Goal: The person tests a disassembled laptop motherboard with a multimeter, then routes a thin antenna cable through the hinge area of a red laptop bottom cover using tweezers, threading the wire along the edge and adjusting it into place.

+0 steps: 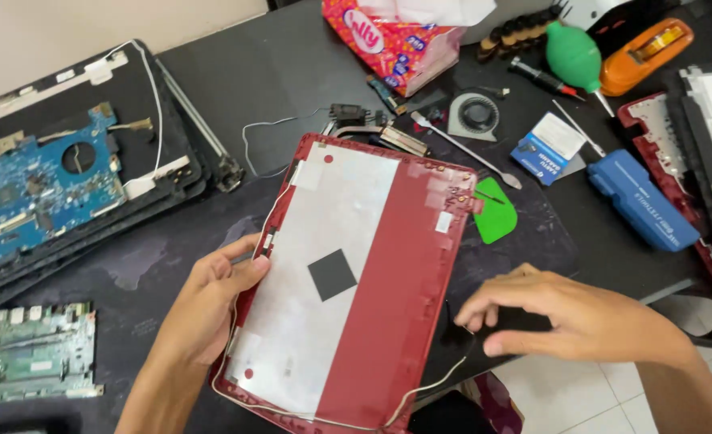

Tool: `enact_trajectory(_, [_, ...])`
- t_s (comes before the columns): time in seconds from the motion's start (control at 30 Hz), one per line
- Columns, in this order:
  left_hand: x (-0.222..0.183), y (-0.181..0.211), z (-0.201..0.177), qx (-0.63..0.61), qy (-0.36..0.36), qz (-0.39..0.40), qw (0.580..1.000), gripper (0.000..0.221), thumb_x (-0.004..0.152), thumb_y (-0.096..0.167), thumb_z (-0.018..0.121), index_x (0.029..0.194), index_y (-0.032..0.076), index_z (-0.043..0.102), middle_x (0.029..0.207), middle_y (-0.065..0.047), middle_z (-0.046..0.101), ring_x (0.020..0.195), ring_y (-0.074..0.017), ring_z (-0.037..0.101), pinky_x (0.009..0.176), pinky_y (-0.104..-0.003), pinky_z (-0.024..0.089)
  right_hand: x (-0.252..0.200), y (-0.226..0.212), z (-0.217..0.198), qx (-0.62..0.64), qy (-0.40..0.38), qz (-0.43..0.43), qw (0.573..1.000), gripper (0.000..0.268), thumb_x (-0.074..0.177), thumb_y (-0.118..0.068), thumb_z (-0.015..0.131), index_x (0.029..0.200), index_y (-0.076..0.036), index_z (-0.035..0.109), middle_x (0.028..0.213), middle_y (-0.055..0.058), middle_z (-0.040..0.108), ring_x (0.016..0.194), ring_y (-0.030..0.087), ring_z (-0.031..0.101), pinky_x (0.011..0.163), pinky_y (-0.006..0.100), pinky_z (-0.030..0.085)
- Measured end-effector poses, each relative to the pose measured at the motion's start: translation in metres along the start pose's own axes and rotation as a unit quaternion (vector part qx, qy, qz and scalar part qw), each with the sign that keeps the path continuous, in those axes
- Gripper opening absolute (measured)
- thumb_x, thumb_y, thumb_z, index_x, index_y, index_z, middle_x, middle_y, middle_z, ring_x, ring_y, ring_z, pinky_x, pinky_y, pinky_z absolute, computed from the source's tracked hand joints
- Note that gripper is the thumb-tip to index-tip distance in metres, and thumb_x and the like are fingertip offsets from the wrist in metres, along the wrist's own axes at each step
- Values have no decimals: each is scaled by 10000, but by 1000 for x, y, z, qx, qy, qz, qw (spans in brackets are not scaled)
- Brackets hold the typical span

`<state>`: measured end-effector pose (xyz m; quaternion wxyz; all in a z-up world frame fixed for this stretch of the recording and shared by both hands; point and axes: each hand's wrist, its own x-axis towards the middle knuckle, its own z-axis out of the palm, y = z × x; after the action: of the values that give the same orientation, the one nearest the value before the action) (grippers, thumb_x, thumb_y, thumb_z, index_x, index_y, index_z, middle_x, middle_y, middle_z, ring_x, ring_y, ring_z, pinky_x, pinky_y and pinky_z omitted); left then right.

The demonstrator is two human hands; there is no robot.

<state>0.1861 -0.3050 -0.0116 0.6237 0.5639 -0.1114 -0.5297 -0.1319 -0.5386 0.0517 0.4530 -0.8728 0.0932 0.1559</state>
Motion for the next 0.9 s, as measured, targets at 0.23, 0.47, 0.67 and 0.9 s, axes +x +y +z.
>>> enact_trajectory(0.23, [-22, -45, -58, -15, 96, 61, 993, 325, 936, 62, 616, 1245, -27, 668, 986, -83, 757, 803, -124, 694, 740, -274, 563, 50, -22, 29, -126, -21, -26, 991, 408, 964, -423, 674, 1281, -167, 709, 1181, -19, 724, 1041, 171, 651, 943, 351, 446])
enact_trajectory(0.47, [-34, -68, -77, 148, 106, 209, 961, 282, 972, 83, 613, 1236, 7, 677, 872, -61, 728, 746, -101, 627, 649, -305, 514, 92, -38, 32, -158, 34, -35, 986, 326, 855, -311, 728, 1109, -106, 737, 954, 1, 720, 868, 148, 667, 781, 297, 561])
enact_trajectory(0.67, [-64, -67, -65, 332, 296, 313, 839, 320, 923, 133, 688, 1225, 32, 657, 897, -175, 695, 835, -328, 677, 728, -425, 521, 140, -19, 37, -195, 50, -106, 974, 250, 875, -239, 748, 1069, -81, 754, 956, 1, 672, 828, 135, 649, 758, 282, 528])
enact_trajectory(0.9, [-119, -43, -68, 327, 258, 254, 873, 430, 936, 195, 644, 1320, 13, 579, 1120, -187, 604, 1002, -388, 647, 776, -445, 558, 183, -81, 73, -251, 18, -81, 964, 249, 859, -284, 761, 1040, -113, 747, 949, -14, 732, 831, 144, 695, 723, 310, 556])
